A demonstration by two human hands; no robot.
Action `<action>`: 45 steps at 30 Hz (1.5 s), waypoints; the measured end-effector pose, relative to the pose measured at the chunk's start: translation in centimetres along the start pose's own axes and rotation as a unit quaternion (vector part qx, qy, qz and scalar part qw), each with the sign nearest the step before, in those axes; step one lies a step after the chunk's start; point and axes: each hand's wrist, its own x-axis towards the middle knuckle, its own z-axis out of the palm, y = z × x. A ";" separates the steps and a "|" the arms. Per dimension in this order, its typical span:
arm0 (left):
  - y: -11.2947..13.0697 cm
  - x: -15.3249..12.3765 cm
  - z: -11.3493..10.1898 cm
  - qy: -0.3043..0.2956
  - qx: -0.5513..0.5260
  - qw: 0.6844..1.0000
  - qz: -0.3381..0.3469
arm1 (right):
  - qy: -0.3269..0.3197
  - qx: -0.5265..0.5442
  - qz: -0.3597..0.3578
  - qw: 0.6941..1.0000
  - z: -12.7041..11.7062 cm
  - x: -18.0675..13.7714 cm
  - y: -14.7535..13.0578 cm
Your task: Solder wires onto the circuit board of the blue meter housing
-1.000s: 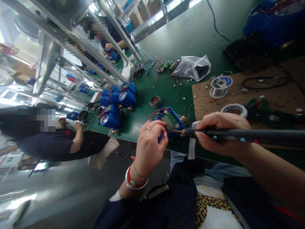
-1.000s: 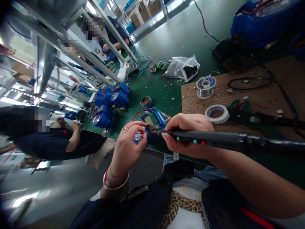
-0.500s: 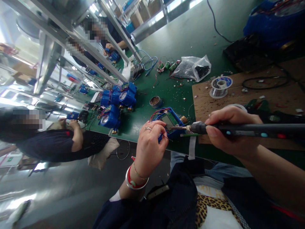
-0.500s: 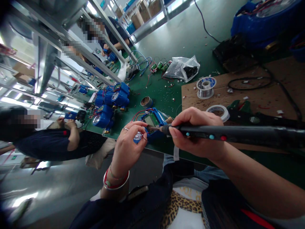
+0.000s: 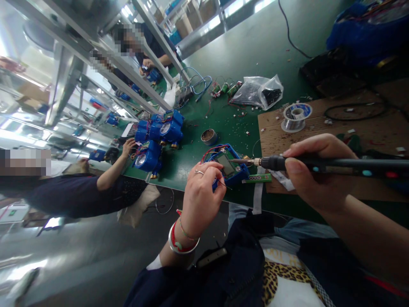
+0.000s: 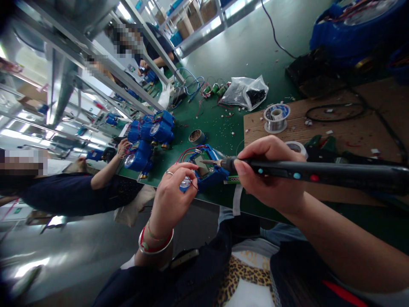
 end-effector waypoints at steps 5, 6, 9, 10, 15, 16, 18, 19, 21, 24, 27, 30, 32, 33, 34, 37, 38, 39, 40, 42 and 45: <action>0.0 -0.1 0.0 0.003 -0.002 1.000 0.001 | 0.008 -0.013 -0.002 1.000 0.0 0.0 0.1; 0.0 -0.1 0.0 0.005 -0.002 1.000 0.001 | 0.007 -0.014 0.000 1.000 0.0 0.0 0.1; 0.0 -0.1 0.0 0.006 0.000 1.000 -0.001 | 0.003 -0.013 0.008 1.000 -0.1 -0.1 0.2; 0.0 -0.1 0.0 0.004 0.000 1.000 -0.002 | 0.002 -0.013 0.009 1.000 -0.2 -0.2 0.3; 0.0 -0.1 0.1 0.006 0.001 1.000 -0.003 | 0.006 -0.014 0.009 1.000 -0.1 -0.3 0.3; 0.0 -0.1 0.1 0.007 0.000 1.000 -0.002 | 0.005 -0.011 0.012 1.000 -0.1 -0.2 0.3; 0.0 -0.1 0.1 0.006 0.000 1.000 -0.001 | 0.004 -0.006 0.016 1.000 0.0 -0.2 0.2; 0.0 0.0 0.1 0.005 0.000 1.000 0.001 | 0.003 -0.004 0.015 1.000 0.0 -0.2 0.2; 0.0 0.0 0.1 0.003 0.000 1.000 0.004 | 0.003 -0.004 0.010 1.000 0.0 -0.1 0.2; 0.1 0.0 0.0 0.006 0.001 1.000 0.003 | 0.001 -0.006 0.003 1.000 0.0 -0.1 0.3; 0.1 0.0 0.0 0.005 0.003 1.000 0.000 | 0.002 -0.019 0.002 1.000 0.0 -0.3 0.4; 0.1 0.0 0.0 0.005 0.008 1.000 -0.003 | 0.006 -0.030 0.007 1.000 -0.1 -0.4 0.5; 0.1 0.0 0.0 0.008 0.008 1.000 0.000 | 0.005 -0.028 0.007 1.000 -0.1 -0.4 0.5; 0.1 0.1 0.1 0.010 0.007 1.000 0.002 | 0.005 -0.027 0.006 1.000 -0.1 -0.4 0.5; 0.0 0.1 0.1 0.011 0.006 1.000 0.004 | 0.006 -0.026 0.006 1.000 -0.1 -0.4 0.5; -0.1 0.0 0.2 0.011 -0.001 1.000 0.007 | 0.005 -0.021 0.009 1.000 0.0 -0.4 0.5; -0.1 0.0 0.2 0.012 -0.004 1.000 0.007 | 0.004 -0.020 0.011 1.000 0.0 -0.4 0.5; -0.1 -0.1 0.2 0.013 -0.006 1.000 0.008 | 0.002 -0.020 0.011 1.000 0.0 -0.4 0.5; -0.1 -0.1 0.2 0.014 -0.008 1.000 0.008 | 0.002 -0.021 0.011 1.000 0.0 -0.4 0.5; 0.0 -0.1 0.2 0.015 -0.009 1.000 0.007 | 0.003 -0.027 0.009 1.000 0.0 -0.4 0.6; -0.1 -0.2 0.2 0.019 -0.016 1.000 0.005 | 0.011 -0.034 0.002 0.999 0.0 -0.4 0.7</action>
